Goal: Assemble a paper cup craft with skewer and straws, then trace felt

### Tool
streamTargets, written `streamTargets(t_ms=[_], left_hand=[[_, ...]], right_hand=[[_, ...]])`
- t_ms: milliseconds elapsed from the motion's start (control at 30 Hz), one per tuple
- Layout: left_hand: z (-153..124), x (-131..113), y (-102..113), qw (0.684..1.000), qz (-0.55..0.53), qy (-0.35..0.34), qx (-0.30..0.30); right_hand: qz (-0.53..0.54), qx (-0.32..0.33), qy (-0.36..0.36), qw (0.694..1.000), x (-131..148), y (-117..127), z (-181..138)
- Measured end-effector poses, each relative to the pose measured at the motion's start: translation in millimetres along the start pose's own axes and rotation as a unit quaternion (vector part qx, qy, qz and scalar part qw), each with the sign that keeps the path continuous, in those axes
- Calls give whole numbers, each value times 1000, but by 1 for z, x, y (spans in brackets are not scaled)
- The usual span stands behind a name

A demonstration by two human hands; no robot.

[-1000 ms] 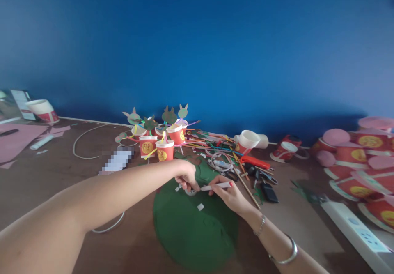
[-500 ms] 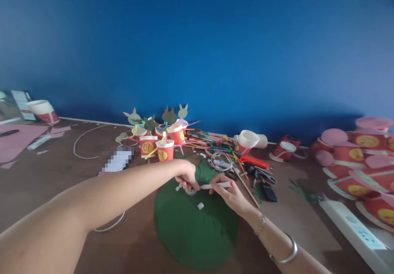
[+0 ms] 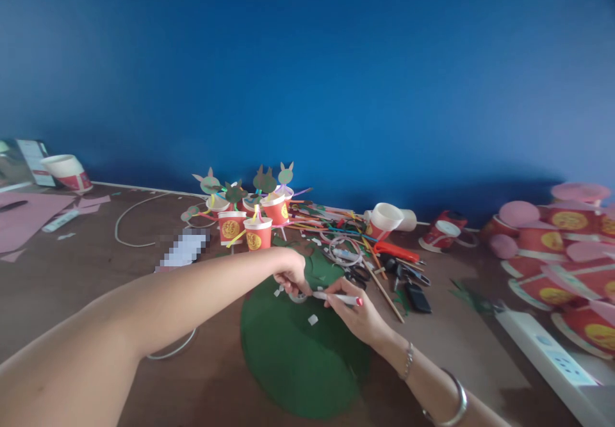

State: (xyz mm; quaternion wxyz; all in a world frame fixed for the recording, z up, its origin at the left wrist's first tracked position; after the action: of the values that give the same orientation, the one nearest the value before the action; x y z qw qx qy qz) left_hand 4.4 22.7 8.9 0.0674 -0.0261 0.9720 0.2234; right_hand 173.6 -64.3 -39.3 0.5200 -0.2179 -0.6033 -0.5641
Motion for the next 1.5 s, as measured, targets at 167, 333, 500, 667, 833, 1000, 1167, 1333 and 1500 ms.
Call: streamTargets(t_ms=[167,333,500,667,833,1000,1167,1333,1500], left_hand=[[1,0,0,1000,1,2,3],[0,0,0,1000,-6,2,0],[-1,0,-1,1000,-3,6,-3],[-2,-1,-1,1000,0,9,-3],[-5,-1,-1,1000,1,9,-6],[-4,-1,-2,1000,4,11,-1],[-3,-2,-2,1000,6,12,3],[-5,-2,-1,1000,6,11,6],[-9,-2,0,1000,5,8,6]], right_hand=[[-70,0,33,997,1,-6,-9],[-155,-25,148,976,13,-12,-15],[-211,-30,251,944,21,-20,-18],[-254,-16,292,922,32,-29,-20],[-283,-21,314,906,38,-38,-19],[-303,-22,321,897,39,-42,-16],[-336,-41,345,876,45,-46,-14],[-386,-44,354,851,53,-57,-13],[-427,-31,347,835,47,-68,-6]])
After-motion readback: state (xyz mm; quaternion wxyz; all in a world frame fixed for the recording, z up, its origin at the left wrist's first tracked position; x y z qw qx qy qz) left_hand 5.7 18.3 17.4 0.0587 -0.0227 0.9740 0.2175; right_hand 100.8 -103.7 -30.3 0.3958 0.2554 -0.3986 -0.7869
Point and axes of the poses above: each hand's wrist, its own z-axis towards the middle knuckle, its own y-axis out of the back of the hand, x = y × z, the point moved 1 cm from there along z, towards the middle knuckle, and after that the axes turned 9 degrees about y, right-handed, at the moved point
